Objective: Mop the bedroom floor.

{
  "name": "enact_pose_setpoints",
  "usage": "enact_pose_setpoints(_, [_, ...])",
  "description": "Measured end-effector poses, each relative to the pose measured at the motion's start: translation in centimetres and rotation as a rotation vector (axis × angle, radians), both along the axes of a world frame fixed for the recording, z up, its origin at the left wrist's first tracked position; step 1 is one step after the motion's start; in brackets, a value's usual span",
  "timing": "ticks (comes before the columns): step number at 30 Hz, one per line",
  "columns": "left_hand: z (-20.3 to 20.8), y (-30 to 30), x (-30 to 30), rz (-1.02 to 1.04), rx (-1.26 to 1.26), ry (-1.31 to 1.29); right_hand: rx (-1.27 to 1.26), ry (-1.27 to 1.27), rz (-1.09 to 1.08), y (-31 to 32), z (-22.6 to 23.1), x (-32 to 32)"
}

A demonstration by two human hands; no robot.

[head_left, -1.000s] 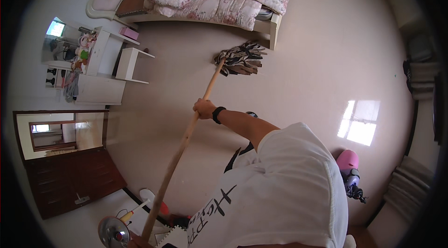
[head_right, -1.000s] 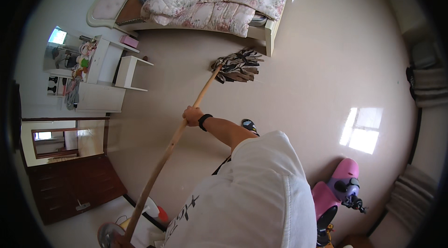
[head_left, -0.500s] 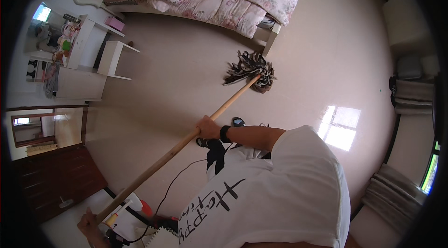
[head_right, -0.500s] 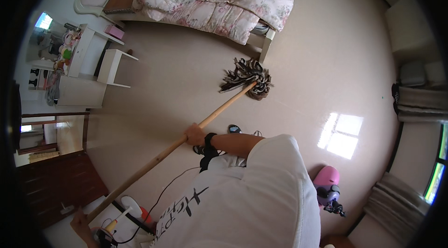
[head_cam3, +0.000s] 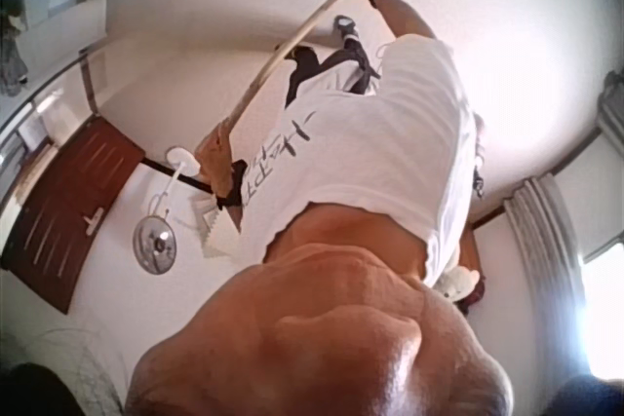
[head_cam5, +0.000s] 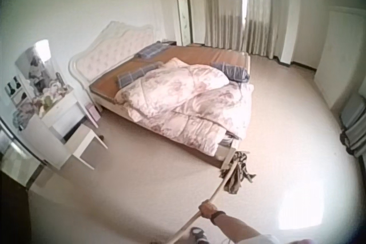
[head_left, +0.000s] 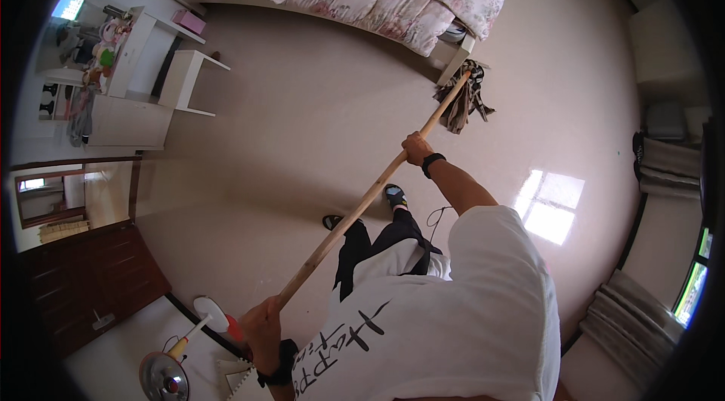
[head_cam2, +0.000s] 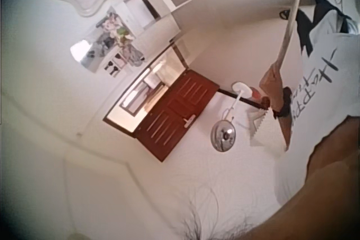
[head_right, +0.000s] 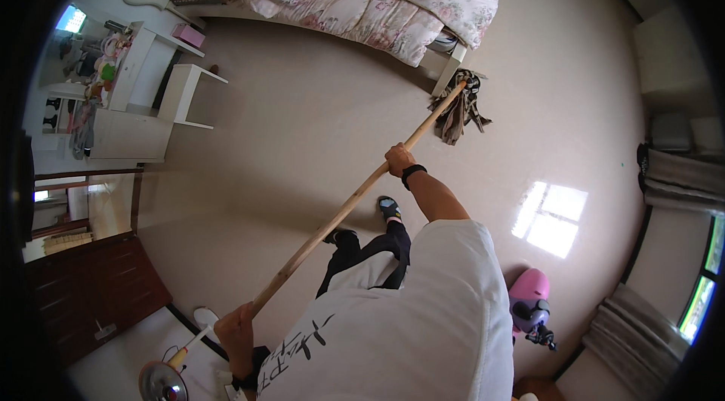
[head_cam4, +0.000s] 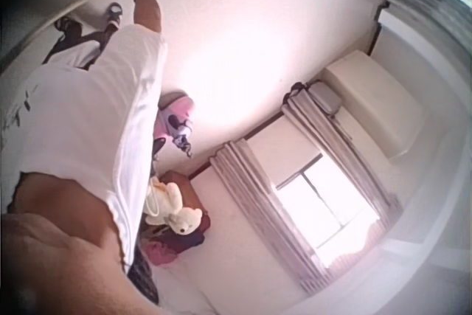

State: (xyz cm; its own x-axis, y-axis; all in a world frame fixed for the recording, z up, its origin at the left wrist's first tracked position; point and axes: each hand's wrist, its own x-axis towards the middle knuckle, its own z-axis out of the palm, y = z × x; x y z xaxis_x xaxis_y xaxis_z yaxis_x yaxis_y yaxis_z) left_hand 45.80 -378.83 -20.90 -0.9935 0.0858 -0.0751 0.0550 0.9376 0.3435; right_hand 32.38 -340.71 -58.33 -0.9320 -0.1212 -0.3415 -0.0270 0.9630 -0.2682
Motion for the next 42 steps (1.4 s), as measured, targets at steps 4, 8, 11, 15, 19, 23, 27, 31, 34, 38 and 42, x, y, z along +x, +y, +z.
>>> enact_pose_setpoints(4, [4.2,-7.5,0.2,0.208,-0.051,-0.055,-0.141,0.064,0.053,-8.1,1.6,1.1])
enact_pose_setpoints(8, [9.7,-15.4,0.8,0.372,-0.137,0.101,-0.343,-0.067,0.161,-18.2,5.7,2.1])
enact_pose_setpoints(11, [14.5,-20.5,3.4,0.36,-0.347,0.088,-0.503,-0.109,0.17,-25.8,8.5,3.9])
enact_pose_setpoints(15, [16.6,-24.7,4.0,0.452,-0.073,0.293,-0.695,-0.044,0.275,-33.2,9.7,4.4])
enact_pose_setpoints(19, [15.5,-24.2,1.5,0.228,-0.693,0.043,-0.53,-0.112,0.184,-35.3,7.2,1.5])
enact_pose_setpoints(23, [9.8,-23.0,-5.4,0.347,0.014,-0.305,-0.302,0.018,0.174,-29.8,3.7,-4.8])
enact_pose_setpoints(27, [3.9,-20.3,-12.3,0.192,0.042,-0.266,-0.195,0.226,-0.077,-23.0,1.3,-12.2])
enact_pose_setpoints(31, [2.5,-19.9,-21.2,0.016,0.012,0.018,-0.271,0.312,-0.144,-21.4,-0.7,-20.1])
enact_pose_setpoints(34, [3.1,-20.9,-27.9,0.041,-0.094,0.118,-0.191,0.211,-0.099,-23.4,-1.4,-26.1])
enact_pose_setpoints(38, [5.1,-22.7,-33.4,0.079,-0.139,0.042,-0.344,0.398,-0.095,-26.2,-0.1,-30.9])
enact_pose_setpoints(42, [7.4,-23.9,-36.3,0.2,-0.158,0.056,-0.504,0.371,-0.05,-30.1,1.2,-36.6])
